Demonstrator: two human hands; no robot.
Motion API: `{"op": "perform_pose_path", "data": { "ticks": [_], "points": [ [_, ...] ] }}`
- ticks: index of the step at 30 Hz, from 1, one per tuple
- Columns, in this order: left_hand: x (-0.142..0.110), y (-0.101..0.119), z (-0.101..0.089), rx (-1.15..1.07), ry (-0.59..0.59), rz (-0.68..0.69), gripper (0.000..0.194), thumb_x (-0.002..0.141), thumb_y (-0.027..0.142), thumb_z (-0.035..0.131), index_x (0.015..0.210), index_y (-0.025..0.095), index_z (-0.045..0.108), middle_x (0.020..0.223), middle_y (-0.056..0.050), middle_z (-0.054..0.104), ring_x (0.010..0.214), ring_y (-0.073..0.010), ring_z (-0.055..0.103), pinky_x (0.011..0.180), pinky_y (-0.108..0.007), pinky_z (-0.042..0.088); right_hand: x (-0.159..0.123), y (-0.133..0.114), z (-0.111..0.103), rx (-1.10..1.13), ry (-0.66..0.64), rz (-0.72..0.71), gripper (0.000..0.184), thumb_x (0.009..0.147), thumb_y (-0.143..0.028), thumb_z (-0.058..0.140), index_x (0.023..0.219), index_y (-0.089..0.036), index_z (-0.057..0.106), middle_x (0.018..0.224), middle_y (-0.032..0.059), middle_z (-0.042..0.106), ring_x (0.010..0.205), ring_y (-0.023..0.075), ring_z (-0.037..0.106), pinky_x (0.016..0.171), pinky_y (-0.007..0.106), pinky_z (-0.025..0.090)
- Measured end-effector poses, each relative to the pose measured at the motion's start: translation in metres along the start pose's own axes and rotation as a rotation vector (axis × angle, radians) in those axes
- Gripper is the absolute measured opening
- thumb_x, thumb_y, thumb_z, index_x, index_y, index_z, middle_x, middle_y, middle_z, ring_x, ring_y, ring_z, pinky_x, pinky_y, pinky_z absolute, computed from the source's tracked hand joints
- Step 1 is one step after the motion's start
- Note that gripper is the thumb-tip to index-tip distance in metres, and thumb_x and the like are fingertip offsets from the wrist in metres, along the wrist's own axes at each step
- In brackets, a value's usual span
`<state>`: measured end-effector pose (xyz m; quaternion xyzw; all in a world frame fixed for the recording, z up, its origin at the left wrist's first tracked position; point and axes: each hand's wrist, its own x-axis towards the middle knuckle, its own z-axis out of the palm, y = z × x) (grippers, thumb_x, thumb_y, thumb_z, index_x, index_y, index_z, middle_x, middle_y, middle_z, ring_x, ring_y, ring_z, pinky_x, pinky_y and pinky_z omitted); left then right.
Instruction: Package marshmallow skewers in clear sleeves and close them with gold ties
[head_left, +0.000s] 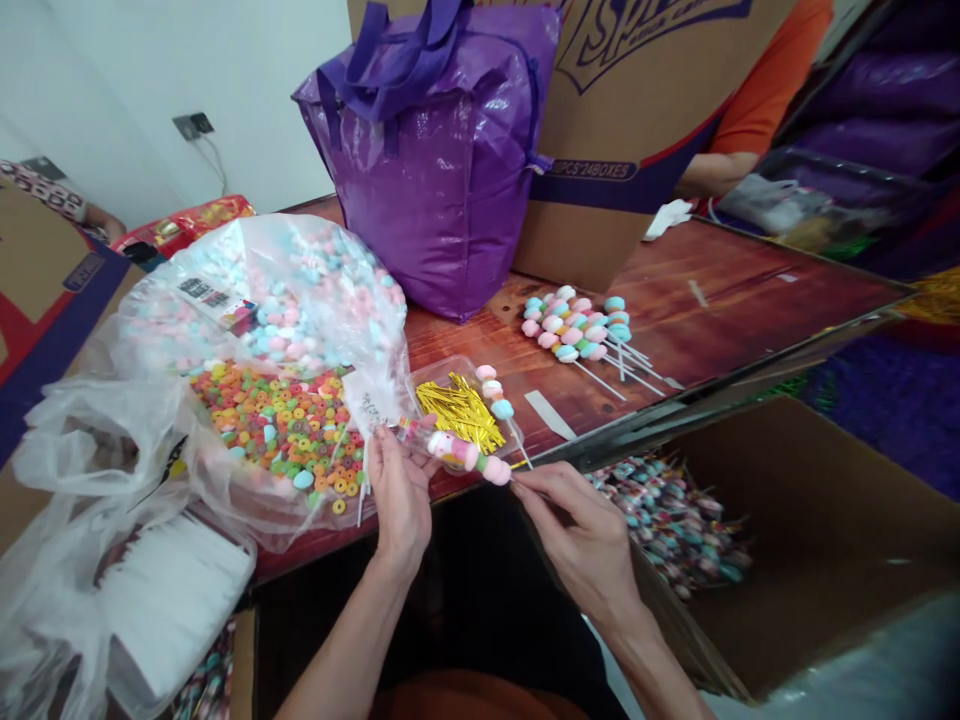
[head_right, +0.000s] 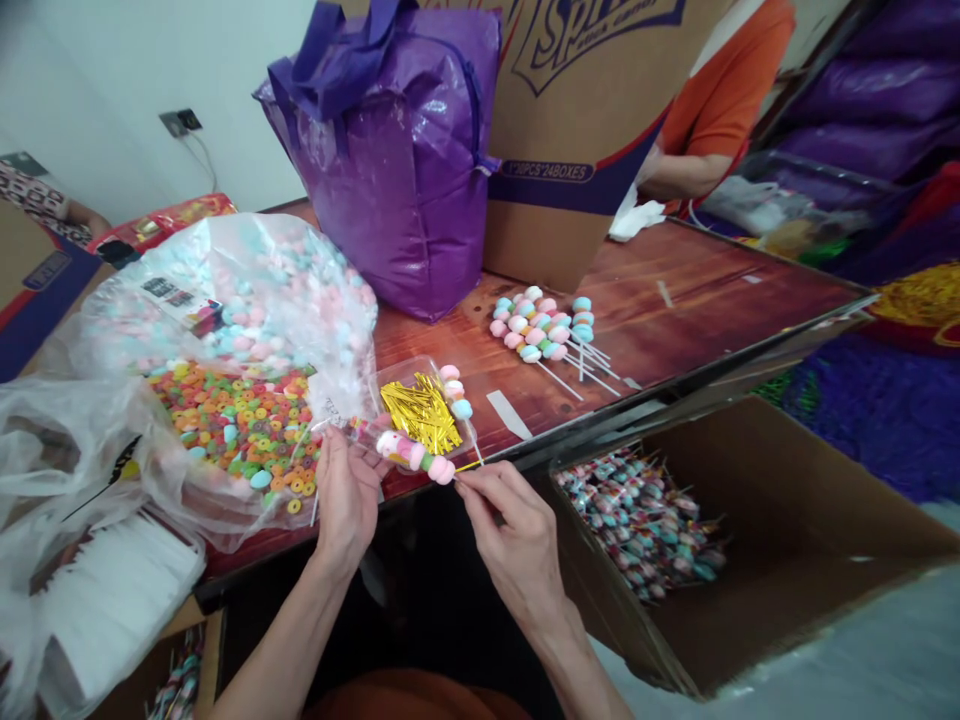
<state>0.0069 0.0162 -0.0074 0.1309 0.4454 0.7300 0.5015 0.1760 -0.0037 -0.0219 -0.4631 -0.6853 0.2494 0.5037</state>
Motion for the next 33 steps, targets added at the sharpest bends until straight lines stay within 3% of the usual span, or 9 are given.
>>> {"op": "perform_pose_path", "data": {
  "ticks": [8, 16, 19, 23, 28, 33],
  "points": [
    [-0.012, 0.002, 0.003, 0.060, -0.115, -0.092, 0.044, 0.075, 0.035, 0.084, 0.105, 0.020, 0.056, 0.112, -0.011, 0.074, 0.096, -0.0237, 0.074, 0.083, -0.037, 0.057, -0.003, -0.011, 0.009, -0.032, -0.003, -0.036, 0.015, 0.092, -0.010, 0.061, 0.091, -0.019, 0.073, 0.073, 0.0000, 0.057, 0.062, 0.0117, 0.056, 0.056, 0.023, 0.045],
    [-0.018, -0.001, 0.002, 0.064, -0.234, -0.186, 0.036, 0.081, 0.038, 0.079, 0.105, 0.016, 0.063, 0.102, -0.010, 0.076, 0.091, -0.0206, 0.074, 0.087, -0.036, 0.057, 0.002, -0.026, 0.025, 0.017, -0.022, -0.038, 0.012, 0.094, -0.013, 0.061, 0.094, -0.018, 0.071, 0.082, 0.0038, 0.066, 0.074, 0.0146, 0.065, 0.072, 0.024, 0.052],
    [-0.010, 0.005, -0.003, 0.045, -0.192, -0.168, 0.033, 0.080, 0.036, 0.079, 0.101, 0.017, 0.063, 0.103, -0.009, 0.076, 0.089, -0.0192, 0.074, 0.088, -0.035, 0.056, -0.003, -0.025, 0.017, 0.049, -0.123, 0.076, 0.008, 0.094, -0.021, 0.063, 0.093, -0.019, 0.070, 0.081, 0.0018, 0.068, 0.069, 0.0137, 0.064, 0.066, 0.023, 0.050],
    [-0.011, 0.006, -0.005, 0.086, -0.236, -0.210, 0.035, 0.078, 0.037, 0.081, 0.100, 0.017, 0.064, 0.101, -0.009, 0.076, 0.087, -0.0207, 0.074, 0.086, -0.036, 0.056, -0.011, -0.024, 0.013, 0.088, -0.256, 0.249, 0.024, 0.096, -0.025, 0.056, 0.075, -0.019, 0.065, 0.067, -0.0014, 0.062, 0.060, 0.0122, 0.057, 0.058, 0.022, 0.044],
    [-0.025, 0.000, -0.002, 0.133, -0.230, -0.307, 0.036, 0.077, 0.044, 0.080, 0.095, 0.015, 0.068, 0.088, -0.009, 0.075, 0.078, -0.0209, 0.073, 0.073, -0.033, 0.057, -0.012, -0.028, 0.032, 0.193, -0.193, 0.343, 0.026, 0.094, -0.031, 0.057, 0.072, -0.018, 0.063, 0.065, -0.0008, 0.059, 0.057, 0.0117, 0.053, 0.054, 0.022, 0.043],
    [-0.031, 0.006, -0.012, 0.132, -0.190, -0.267, 0.030, 0.076, 0.040, 0.081, 0.088, 0.015, 0.070, 0.071, -0.002, 0.067, 0.062, -0.0119, 0.061, 0.057, -0.022, 0.049, -0.012, -0.038, 0.053, 0.456, -0.226, 0.635, 0.024, 0.086, -0.043, 0.067, 0.090, -0.019, 0.063, 0.058, -0.0052, 0.055, 0.042, 0.0098, 0.045, 0.038, 0.021, 0.034]
  ]
}}
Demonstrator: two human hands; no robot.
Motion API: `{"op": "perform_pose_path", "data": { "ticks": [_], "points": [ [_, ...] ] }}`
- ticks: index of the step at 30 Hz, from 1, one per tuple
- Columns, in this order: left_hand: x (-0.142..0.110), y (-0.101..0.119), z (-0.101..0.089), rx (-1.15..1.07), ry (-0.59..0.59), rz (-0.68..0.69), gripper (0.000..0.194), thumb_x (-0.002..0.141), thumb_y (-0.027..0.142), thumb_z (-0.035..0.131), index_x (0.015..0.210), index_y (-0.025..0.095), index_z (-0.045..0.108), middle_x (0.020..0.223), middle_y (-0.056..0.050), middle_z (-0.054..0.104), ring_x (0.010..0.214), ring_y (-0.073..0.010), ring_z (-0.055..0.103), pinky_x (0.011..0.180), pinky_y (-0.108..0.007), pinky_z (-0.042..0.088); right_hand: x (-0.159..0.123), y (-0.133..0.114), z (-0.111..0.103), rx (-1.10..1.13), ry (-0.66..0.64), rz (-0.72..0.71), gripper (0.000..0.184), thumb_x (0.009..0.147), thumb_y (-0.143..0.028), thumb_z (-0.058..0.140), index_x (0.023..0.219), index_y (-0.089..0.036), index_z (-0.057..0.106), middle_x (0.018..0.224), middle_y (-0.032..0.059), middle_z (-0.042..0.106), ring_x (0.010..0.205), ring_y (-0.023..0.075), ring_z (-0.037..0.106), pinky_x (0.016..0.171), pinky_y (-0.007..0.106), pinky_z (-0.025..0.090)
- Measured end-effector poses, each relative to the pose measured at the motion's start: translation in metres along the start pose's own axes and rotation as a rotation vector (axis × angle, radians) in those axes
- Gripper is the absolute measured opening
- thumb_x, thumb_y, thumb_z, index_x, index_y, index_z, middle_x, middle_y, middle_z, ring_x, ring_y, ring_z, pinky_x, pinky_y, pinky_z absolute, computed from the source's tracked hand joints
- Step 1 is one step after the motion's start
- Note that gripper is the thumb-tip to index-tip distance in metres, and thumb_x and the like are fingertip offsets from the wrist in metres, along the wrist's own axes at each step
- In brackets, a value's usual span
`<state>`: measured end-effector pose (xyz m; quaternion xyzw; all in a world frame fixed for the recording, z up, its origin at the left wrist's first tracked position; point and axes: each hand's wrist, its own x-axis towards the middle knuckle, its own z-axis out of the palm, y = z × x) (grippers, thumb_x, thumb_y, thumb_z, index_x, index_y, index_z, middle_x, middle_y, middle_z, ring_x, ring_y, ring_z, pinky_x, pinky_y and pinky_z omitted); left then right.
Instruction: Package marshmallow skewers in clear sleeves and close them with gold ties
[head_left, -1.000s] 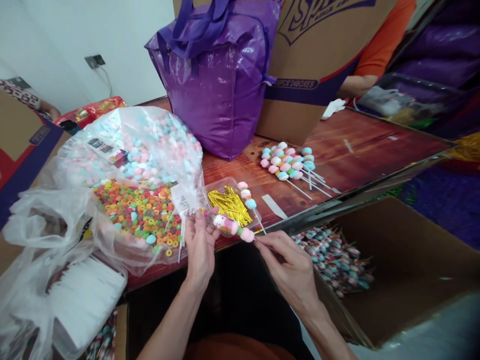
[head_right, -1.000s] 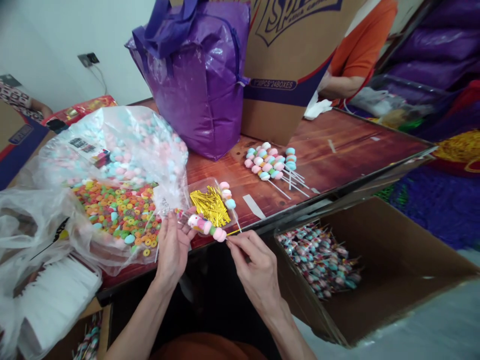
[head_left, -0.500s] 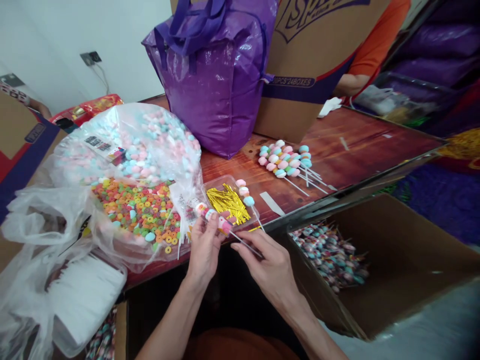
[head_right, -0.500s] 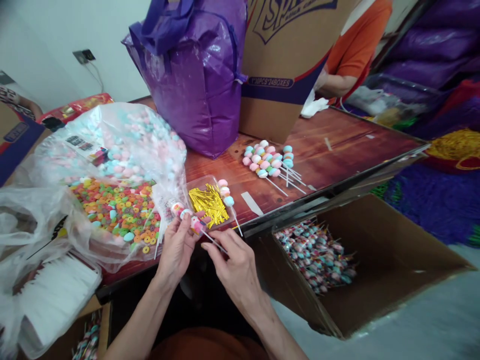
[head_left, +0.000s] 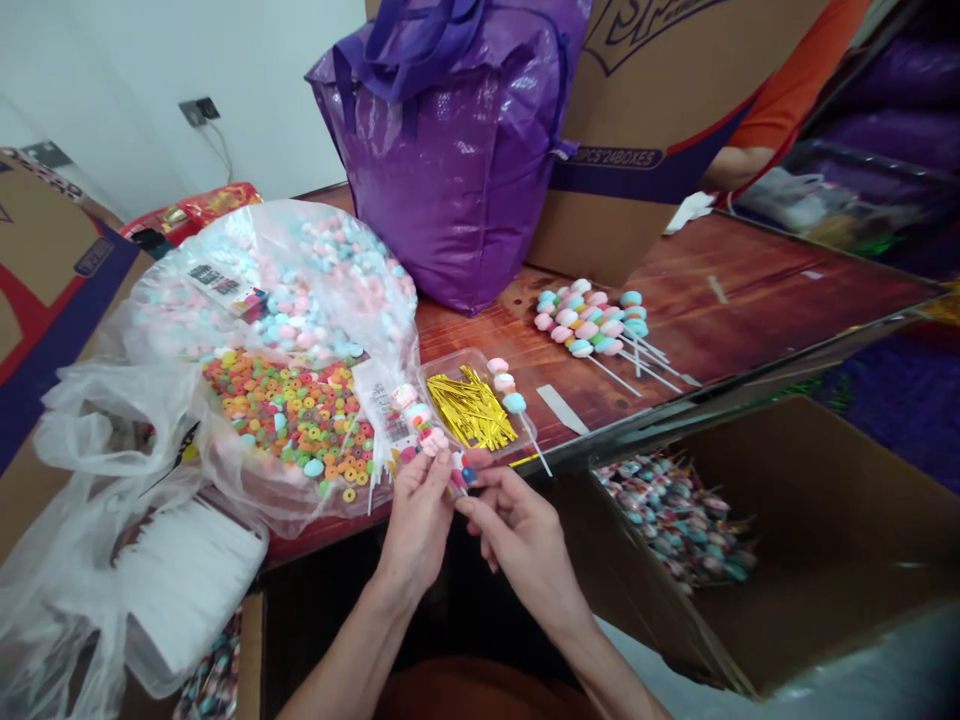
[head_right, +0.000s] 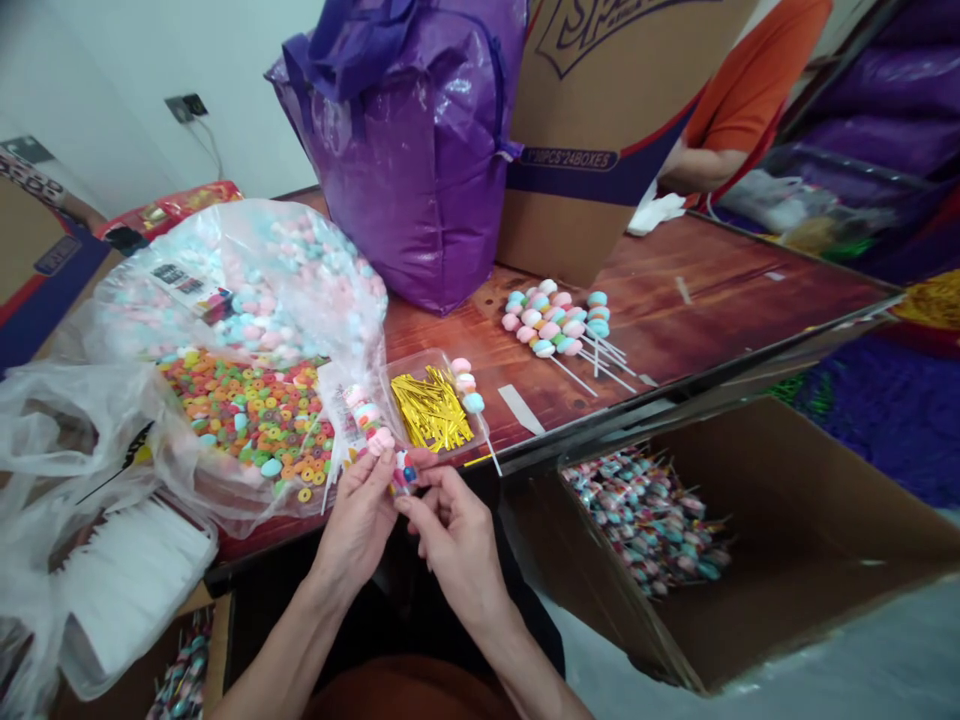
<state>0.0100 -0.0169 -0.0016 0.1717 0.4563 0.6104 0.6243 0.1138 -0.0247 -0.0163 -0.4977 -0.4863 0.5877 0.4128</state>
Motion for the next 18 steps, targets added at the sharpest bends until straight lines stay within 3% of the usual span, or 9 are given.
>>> {"op": "perform_pose_path", "data": {
  "ticks": [4, 6, 9, 11, 14, 16, 18],
  "points": [
    [-0.012, 0.005, -0.008, 0.024, -0.004, 0.034, 0.027, 0.081, 0.041, 0.077, 0.088, 0.016, 0.071, 0.061, 0.003, 0.058, 0.046, -0.0061, 0.043, 0.054, -0.023, 0.046, -0.002, -0.008, 0.015, 0.079, -0.050, -0.013, 0.035, 0.094, -0.048, 0.056, 0.074, -0.019, 0.059, 0.054, -0.0052, 0.048, 0.044, 0.0092, 0.043, 0.041, 0.021, 0.035],
    [-0.016, 0.010, -0.011, -0.006, -0.054, 0.011, 0.028, 0.082, 0.042, 0.076, 0.094, 0.017, 0.072, 0.062, 0.003, 0.058, 0.047, -0.0074, 0.043, 0.057, -0.026, 0.048, -0.001, -0.017, 0.015, 0.002, -0.111, -0.062, 0.042, 0.100, -0.044, 0.047, 0.068, -0.018, 0.058, 0.053, -0.0039, 0.050, 0.047, 0.0101, 0.046, 0.046, 0.022, 0.039],
    [-0.013, 0.019, -0.016, -0.053, -0.056, 0.100, 0.029, 0.079, 0.040, 0.079, 0.094, 0.017, 0.071, 0.067, 0.001, 0.057, 0.061, -0.0111, 0.052, 0.065, -0.026, 0.048, 0.012, -0.033, 0.005, -0.397, -0.280, -0.280, 0.029, 0.098, -0.029, 0.053, 0.077, -0.020, 0.069, 0.075, 0.0014, 0.067, 0.071, 0.0149, 0.061, 0.067, 0.026, 0.047],
    [-0.007, 0.023, -0.020, -0.049, 0.039, 0.199, 0.029, 0.077, 0.041, 0.081, 0.087, 0.017, 0.069, 0.066, 0.002, 0.052, 0.065, -0.0111, 0.051, 0.067, -0.025, 0.047, 0.029, -0.042, -0.004, -0.682, -0.354, -0.411, 0.019, 0.094, -0.019, 0.059, 0.083, -0.022, 0.073, 0.088, 0.0023, 0.070, 0.085, 0.0171, 0.064, 0.078, 0.028, 0.047],
    [0.000, 0.025, -0.028, 0.022, 0.195, 0.245, 0.030, 0.075, 0.041, 0.082, 0.080, 0.017, 0.064, 0.063, 0.005, 0.044, 0.060, -0.0088, 0.041, 0.059, -0.021, 0.040, 0.062, -0.046, -0.013, -1.052, -0.170, -0.388, 0.018, 0.092, -0.011, 0.058, 0.089, -0.020, 0.074, 0.092, 0.0061, 0.071, 0.089, 0.0196, 0.065, 0.076, 0.028, 0.045],
    [0.001, 0.026, -0.033, 0.056, 0.188, 0.185, 0.031, 0.073, 0.039, 0.082, 0.074, 0.016, 0.061, 0.062, 0.005, 0.042, 0.059, -0.0086, 0.037, 0.054, -0.020, 0.035, 0.082, -0.044, -0.014, -1.271, -0.001, -0.303, 0.020, 0.092, -0.010, 0.055, 0.090, -0.017, 0.074, 0.096, 0.0104, 0.071, 0.089, 0.0219, 0.065, 0.067, 0.028, 0.042],
    [0.000, 0.027, -0.036, 0.044, 0.107, 0.087, 0.032, 0.072, 0.039, 0.081, 0.070, 0.016, 0.059, 0.065, 0.003, 0.044, 0.061, -0.0096, 0.039, 0.053, -0.021, 0.036, 0.097, -0.040, -0.014, -1.393, 0.037, -0.249, 0.022, 0.092, -0.010, 0.053, 0.088, -0.017, 0.073, 0.096, 0.0127, 0.071, 0.086, 0.0227, 0.065, 0.061, 0.029, 0.038]
  ]
}}
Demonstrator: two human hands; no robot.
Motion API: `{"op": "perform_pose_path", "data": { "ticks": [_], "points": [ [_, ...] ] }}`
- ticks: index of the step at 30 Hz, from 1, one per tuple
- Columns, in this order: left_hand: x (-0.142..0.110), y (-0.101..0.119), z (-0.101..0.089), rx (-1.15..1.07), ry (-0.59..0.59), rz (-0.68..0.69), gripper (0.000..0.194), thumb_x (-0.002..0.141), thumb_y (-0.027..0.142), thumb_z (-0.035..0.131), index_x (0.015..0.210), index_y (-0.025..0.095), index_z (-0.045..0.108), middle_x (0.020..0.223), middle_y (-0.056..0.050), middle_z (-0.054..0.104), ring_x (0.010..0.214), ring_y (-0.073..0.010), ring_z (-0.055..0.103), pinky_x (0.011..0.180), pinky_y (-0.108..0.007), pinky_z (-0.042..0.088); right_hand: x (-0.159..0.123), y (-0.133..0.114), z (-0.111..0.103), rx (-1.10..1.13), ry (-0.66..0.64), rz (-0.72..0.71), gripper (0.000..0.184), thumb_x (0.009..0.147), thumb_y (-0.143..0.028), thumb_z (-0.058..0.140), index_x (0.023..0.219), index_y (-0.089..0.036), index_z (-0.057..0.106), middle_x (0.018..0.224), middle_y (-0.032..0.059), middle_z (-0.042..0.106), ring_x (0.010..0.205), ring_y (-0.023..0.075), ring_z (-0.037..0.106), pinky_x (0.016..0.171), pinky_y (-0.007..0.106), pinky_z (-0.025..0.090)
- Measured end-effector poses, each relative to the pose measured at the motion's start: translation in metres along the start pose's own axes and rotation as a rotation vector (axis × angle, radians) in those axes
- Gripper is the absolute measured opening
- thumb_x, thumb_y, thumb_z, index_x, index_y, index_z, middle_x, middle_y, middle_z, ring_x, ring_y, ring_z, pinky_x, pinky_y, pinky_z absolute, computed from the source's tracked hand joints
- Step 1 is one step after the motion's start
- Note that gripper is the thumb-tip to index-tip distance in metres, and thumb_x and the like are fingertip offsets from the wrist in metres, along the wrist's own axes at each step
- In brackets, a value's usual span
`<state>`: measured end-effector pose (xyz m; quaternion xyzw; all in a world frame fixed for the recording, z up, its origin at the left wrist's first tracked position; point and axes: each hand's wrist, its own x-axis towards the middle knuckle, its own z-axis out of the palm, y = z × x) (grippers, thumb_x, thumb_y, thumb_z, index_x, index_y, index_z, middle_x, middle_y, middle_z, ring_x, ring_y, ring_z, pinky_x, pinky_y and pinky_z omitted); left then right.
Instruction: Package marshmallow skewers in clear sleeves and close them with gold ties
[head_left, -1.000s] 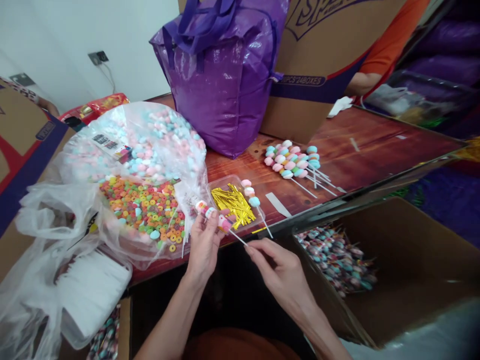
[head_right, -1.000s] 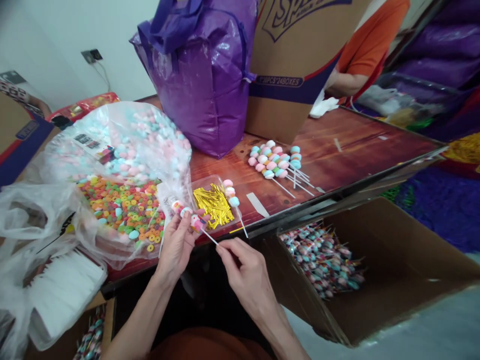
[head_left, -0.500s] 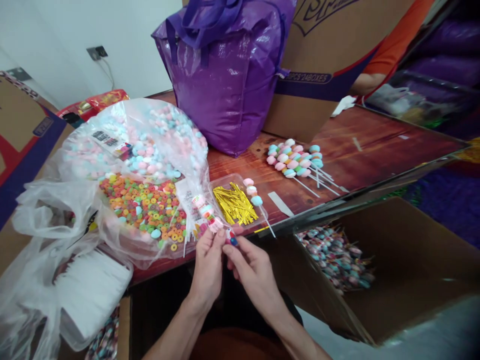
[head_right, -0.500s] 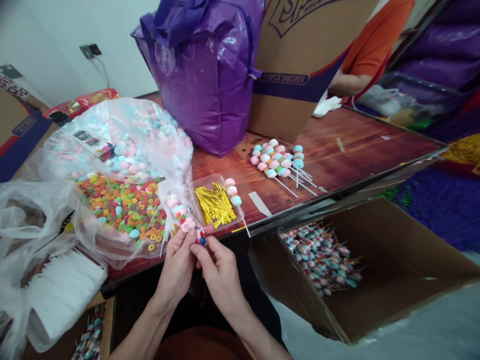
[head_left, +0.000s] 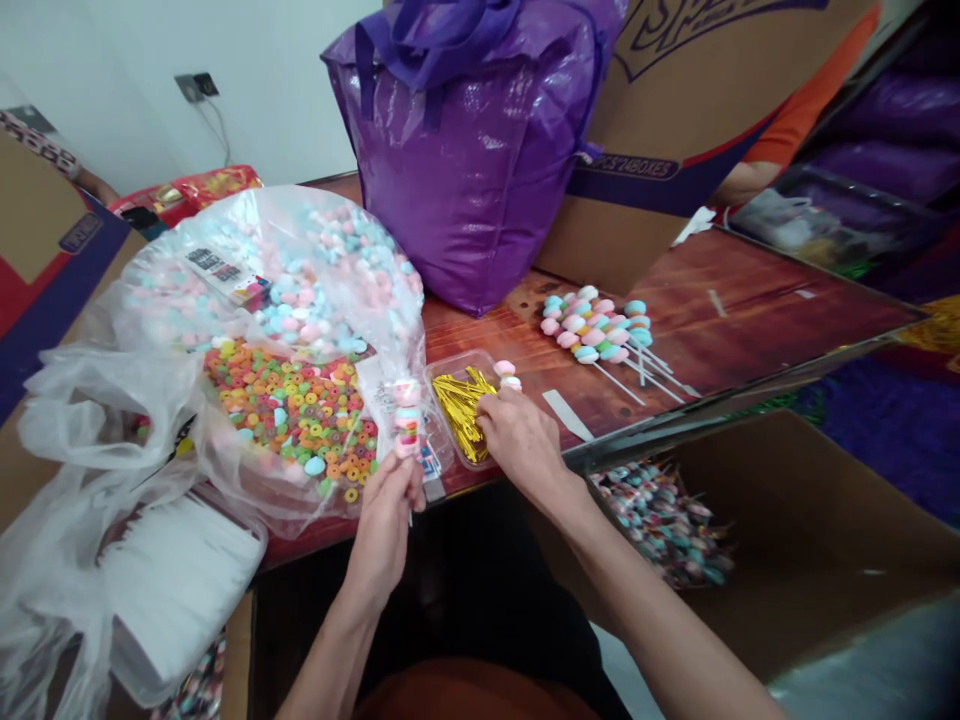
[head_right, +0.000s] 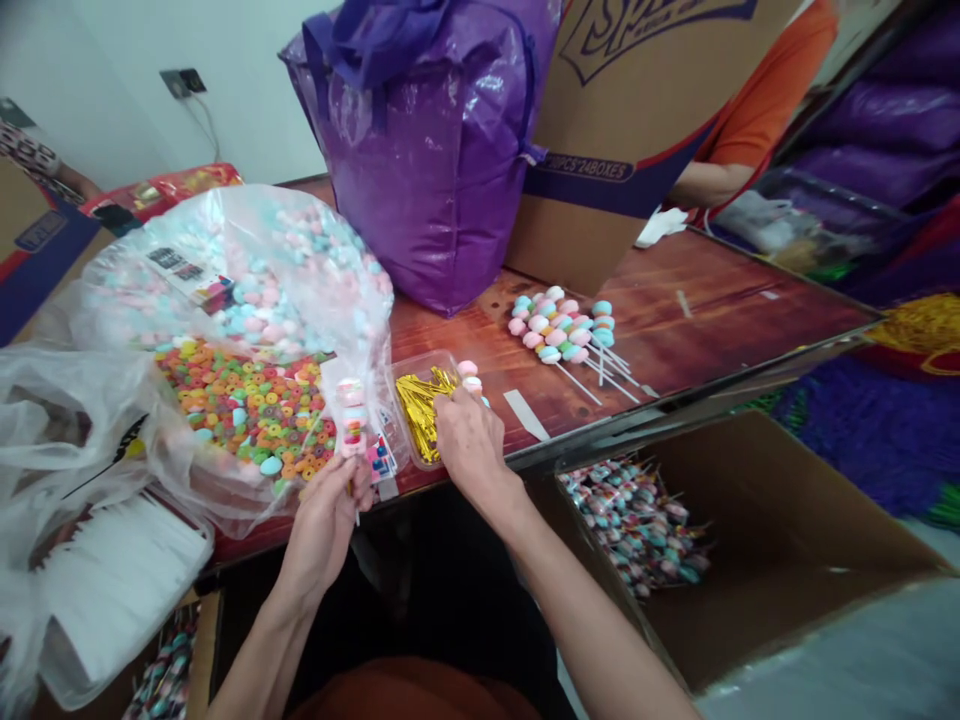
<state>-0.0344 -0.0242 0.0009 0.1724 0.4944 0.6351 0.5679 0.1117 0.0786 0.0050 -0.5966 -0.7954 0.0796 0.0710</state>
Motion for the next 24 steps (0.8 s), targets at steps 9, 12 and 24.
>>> {"op": "perform_pose_path", "data": {
  "ticks": [9, 12, 24],
  "points": [
    [0.001, 0.000, 0.002, -0.053, -0.138, -0.075, 0.038, 0.073, 0.040, 0.084, 0.071, 0.014, 0.055, 0.065, 0.003, 0.046, 0.054, -0.0049, 0.032, 0.048, -0.019, 0.025, 0.002, 0.008, 0.008, 0.005, 0.063, 0.005, 0.022, 0.097, -0.016, 0.049, 0.095, -0.020, 0.070, 0.088, 0.0097, 0.071, 0.075, 0.0197, 0.064, 0.059, 0.028, 0.032],
    [0.003, -0.003, 0.005, -0.080, -0.121, -0.079, 0.037, 0.073, 0.039, 0.084, 0.080, 0.015, 0.056, 0.064, 0.005, 0.046, 0.049, -0.0025, 0.025, 0.045, -0.018, 0.018, -0.004, 0.012, 0.003, 0.240, 0.240, 0.047, 0.018, 0.095, -0.019, 0.052, 0.090, -0.020, 0.069, 0.080, 0.0066, 0.070, 0.068, 0.0180, 0.061, 0.059, 0.027, 0.034],
    [0.004, -0.014, 0.010, -0.045, -0.126, 0.039, 0.028, 0.079, 0.037, 0.079, 0.078, 0.015, 0.063, 0.064, 0.003, 0.053, 0.051, -0.0037, 0.033, 0.047, -0.018, 0.025, -0.055, -0.033, 0.006, 1.398, 0.012, 0.062, 0.022, 0.080, -0.034, 0.071, 0.067, -0.017, 0.065, 0.057, -0.0020, 0.062, 0.044, 0.0078, 0.044, 0.040, 0.019, 0.037]
  ]
}}
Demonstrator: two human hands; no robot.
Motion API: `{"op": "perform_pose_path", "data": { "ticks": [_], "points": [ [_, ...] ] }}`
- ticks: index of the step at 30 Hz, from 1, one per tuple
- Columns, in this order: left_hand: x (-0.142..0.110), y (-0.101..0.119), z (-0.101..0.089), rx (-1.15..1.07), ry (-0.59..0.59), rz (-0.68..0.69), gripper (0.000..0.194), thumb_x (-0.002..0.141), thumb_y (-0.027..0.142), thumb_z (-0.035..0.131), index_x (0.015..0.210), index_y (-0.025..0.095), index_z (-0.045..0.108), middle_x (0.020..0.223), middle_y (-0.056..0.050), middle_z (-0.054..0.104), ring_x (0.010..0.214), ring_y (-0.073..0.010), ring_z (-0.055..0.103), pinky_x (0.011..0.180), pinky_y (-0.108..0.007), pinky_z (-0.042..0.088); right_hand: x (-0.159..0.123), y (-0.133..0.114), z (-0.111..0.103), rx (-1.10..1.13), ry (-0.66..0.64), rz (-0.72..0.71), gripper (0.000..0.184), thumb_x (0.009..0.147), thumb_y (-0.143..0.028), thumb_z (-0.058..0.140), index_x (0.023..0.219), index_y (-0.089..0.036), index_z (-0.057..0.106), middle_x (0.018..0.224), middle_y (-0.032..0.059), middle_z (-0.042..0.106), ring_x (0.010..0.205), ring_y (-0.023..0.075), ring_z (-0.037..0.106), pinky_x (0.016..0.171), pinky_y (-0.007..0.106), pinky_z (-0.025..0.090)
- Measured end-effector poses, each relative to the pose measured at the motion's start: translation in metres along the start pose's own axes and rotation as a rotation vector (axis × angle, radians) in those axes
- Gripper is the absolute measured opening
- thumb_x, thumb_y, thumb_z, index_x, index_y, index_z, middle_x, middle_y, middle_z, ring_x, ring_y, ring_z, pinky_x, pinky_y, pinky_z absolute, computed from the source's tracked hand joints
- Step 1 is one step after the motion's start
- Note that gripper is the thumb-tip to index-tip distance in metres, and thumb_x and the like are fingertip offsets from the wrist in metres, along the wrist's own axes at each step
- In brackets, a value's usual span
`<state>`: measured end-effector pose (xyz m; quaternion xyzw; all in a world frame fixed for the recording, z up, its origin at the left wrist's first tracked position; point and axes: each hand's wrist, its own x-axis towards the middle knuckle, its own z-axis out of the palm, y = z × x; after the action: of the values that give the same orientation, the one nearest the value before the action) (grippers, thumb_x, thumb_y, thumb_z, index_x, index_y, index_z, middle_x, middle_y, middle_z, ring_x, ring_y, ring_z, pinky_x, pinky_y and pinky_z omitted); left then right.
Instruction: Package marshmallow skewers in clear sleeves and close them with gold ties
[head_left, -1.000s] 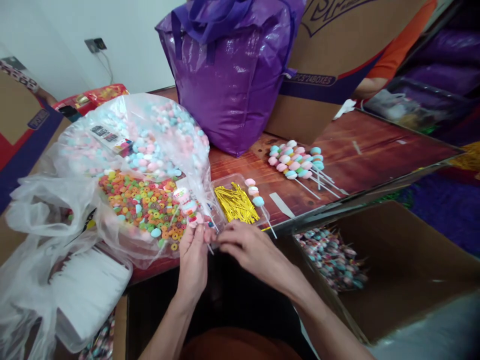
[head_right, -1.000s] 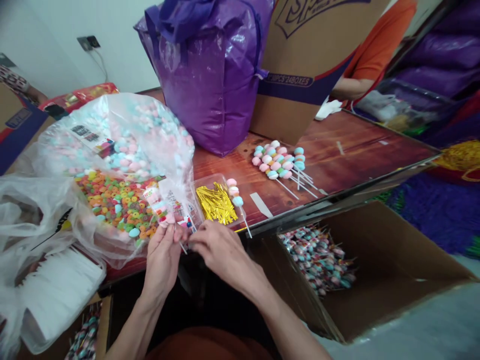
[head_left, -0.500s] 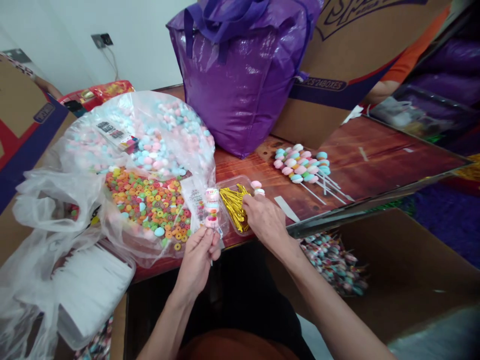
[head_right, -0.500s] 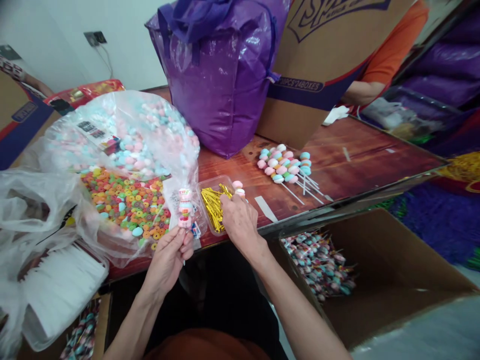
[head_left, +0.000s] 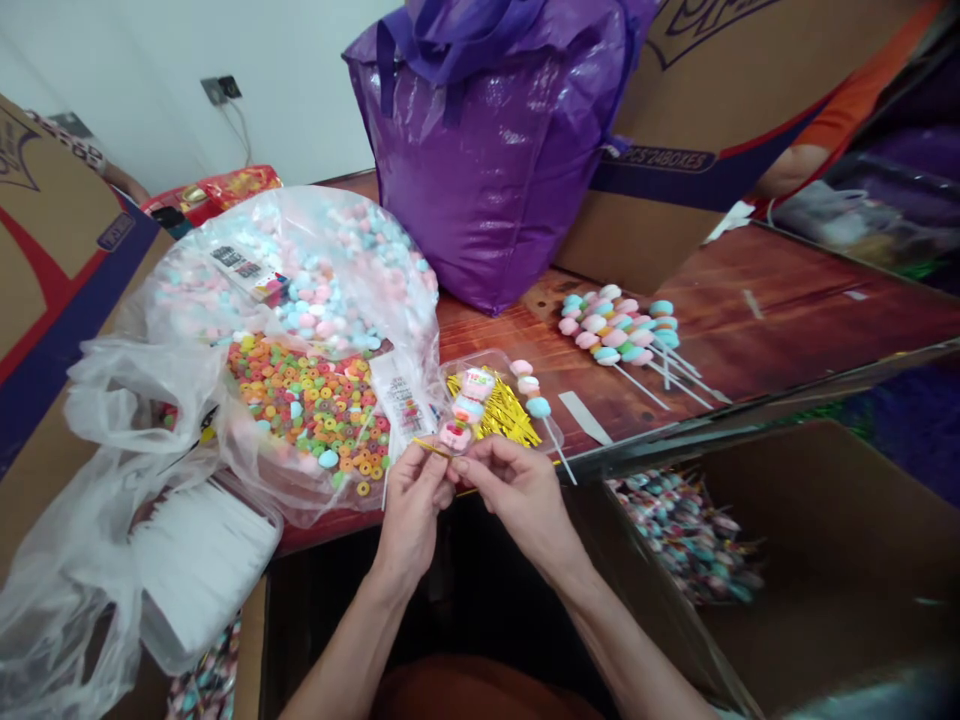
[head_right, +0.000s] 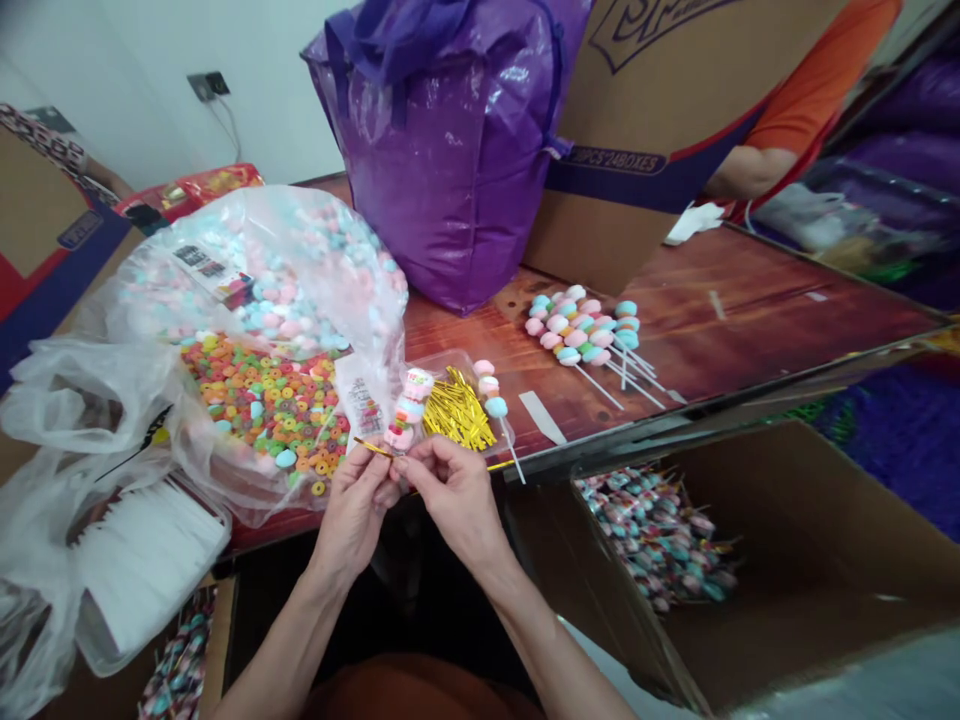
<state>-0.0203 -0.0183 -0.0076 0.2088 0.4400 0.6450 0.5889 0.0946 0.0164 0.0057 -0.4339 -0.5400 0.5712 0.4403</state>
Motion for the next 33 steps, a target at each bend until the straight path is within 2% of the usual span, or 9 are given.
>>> {"op": "perform_pose_path", "data": {
  "ticks": [3, 7, 12, 15, 20, 24, 28, 30, 33],
  "points": [
    [-0.004, -0.003, 0.002, 0.052, 0.029, 0.036, 0.028, 0.082, 0.040, 0.076, 0.077, 0.016, 0.062, 0.064, 0.004, 0.050, 0.052, -0.0052, 0.034, 0.048, -0.018, 0.027, 0.001, 0.004, 0.006, 0.029, 0.033, -0.021, 0.027, 0.080, -0.036, 0.072, 0.064, -0.018, 0.062, 0.056, -0.0012, 0.062, 0.046, 0.0087, 0.048, 0.042, 0.020, 0.041],
    [-0.008, -0.006, 0.001, 0.116, 0.113, 0.148, 0.022, 0.085, 0.039, 0.073, 0.092, 0.022, 0.060, 0.072, 0.004, 0.053, 0.059, -0.0081, 0.042, 0.055, -0.018, 0.035, 0.001, 0.005, 0.010, 0.020, 0.049, -0.058, 0.025, 0.080, -0.034, 0.072, 0.063, -0.018, 0.061, 0.057, -0.0008, 0.062, 0.051, 0.0115, 0.055, 0.049, 0.023, 0.047],
    [-0.011, -0.004, -0.005, 0.227, 0.022, 0.222, 0.023, 0.091, 0.041, 0.065, 0.083, 0.020, 0.058, 0.073, 0.003, 0.051, 0.063, -0.0091, 0.044, 0.061, -0.019, 0.039, -0.001, 0.002, 0.011, 0.034, 0.075, -0.073, 0.023, 0.079, -0.033, 0.071, 0.065, -0.019, 0.061, 0.057, -0.0018, 0.061, 0.051, 0.0117, 0.054, 0.050, 0.023, 0.047],
    [-0.010, -0.002, -0.004, 0.232, 0.044, 0.238, 0.023, 0.087, 0.040, 0.071, 0.083, 0.019, 0.061, 0.076, 0.001, 0.056, 0.066, -0.0101, 0.048, 0.061, -0.020, 0.040, -0.003, 0.003, 0.012, -0.008, 0.078, -0.084, 0.020, 0.082, -0.031, 0.069, 0.068, -0.019, 0.061, 0.060, -0.0023, 0.059, 0.054, 0.0119, 0.053, 0.052, 0.023, 0.046],
    [-0.009, 0.010, 0.007, -0.042, 0.055, 0.051, 0.037, 0.077, 0.039, 0.080, 0.069, 0.016, 0.053, 0.057, 0.006, 0.042, 0.048, -0.0034, 0.027, 0.045, -0.015, 0.022, -0.010, 0.006, 0.013, -0.021, -0.038, -0.128, 0.014, 0.094, -0.030, 0.056, 0.084, -0.020, 0.060, 0.078, 0.0000, 0.061, 0.072, 0.0144, 0.058, 0.068, 0.026, 0.050],
    [-0.012, 0.026, 0.005, -0.185, -0.023, -0.213, 0.041, 0.069, 0.035, 0.087, 0.074, 0.017, 0.051, 0.052, 0.010, 0.036, 0.044, -0.0016, 0.016, 0.041, -0.014, 0.015, -0.011, 0.001, 0.004, -0.026, -0.073, -0.184, 0.012, 0.095, -0.025, 0.054, 0.084, -0.021, 0.055, 0.091, 0.0025, 0.056, 0.086, 0.0159, 0.057, 0.077, 0.027, 0.048],
    [-0.016, 0.036, -0.003, -0.172, -0.171, -0.486, 0.049, 0.061, 0.038, 0.092, 0.074, 0.019, 0.048, 0.048, 0.013, 0.029, 0.043, -0.0022, 0.013, 0.038, -0.013, 0.014, -0.009, -0.008, -0.008, -0.123, -0.262, -0.356, 0.010, 0.096, -0.020, 0.054, 0.086, -0.021, 0.053, 0.087, 0.0021, 0.055, 0.081, 0.0156, 0.054, 0.074, 0.028, 0.046],
    [-0.018, 0.036, -0.004, -0.090, -0.167, -0.473, 0.048, 0.064, 0.041, 0.090, 0.077, 0.019, 0.050, 0.049, 0.012, 0.032, 0.043, -0.0023, 0.016, 0.039, -0.012, 0.017, -0.010, -0.010, -0.009, -0.220, -0.250, -0.453, 0.010, 0.095, -0.016, 0.050, 0.086, -0.021, 0.050, 0.081, 0.0009, 0.053, 0.074, 0.0152, 0.051, 0.070, 0.028, 0.044],
    [-0.022, 0.028, -0.001, 0.104, -0.066, -0.238, 0.036, 0.077, 0.044, 0.081, 0.092, 0.019, 0.059, 0.056, 0.009, 0.044, 0.047, -0.0037, 0.031, 0.045, -0.013, 0.030, -0.014, -0.011, -0.004, -0.382, -0.092, -0.550, 0.014, 0.094, -0.011, 0.044, 0.086, -0.022, 0.045, 0.080, 0.0009, 0.050, 0.070, 0.0153, 0.048, 0.065, 0.028, 0.041]
  ]
}}
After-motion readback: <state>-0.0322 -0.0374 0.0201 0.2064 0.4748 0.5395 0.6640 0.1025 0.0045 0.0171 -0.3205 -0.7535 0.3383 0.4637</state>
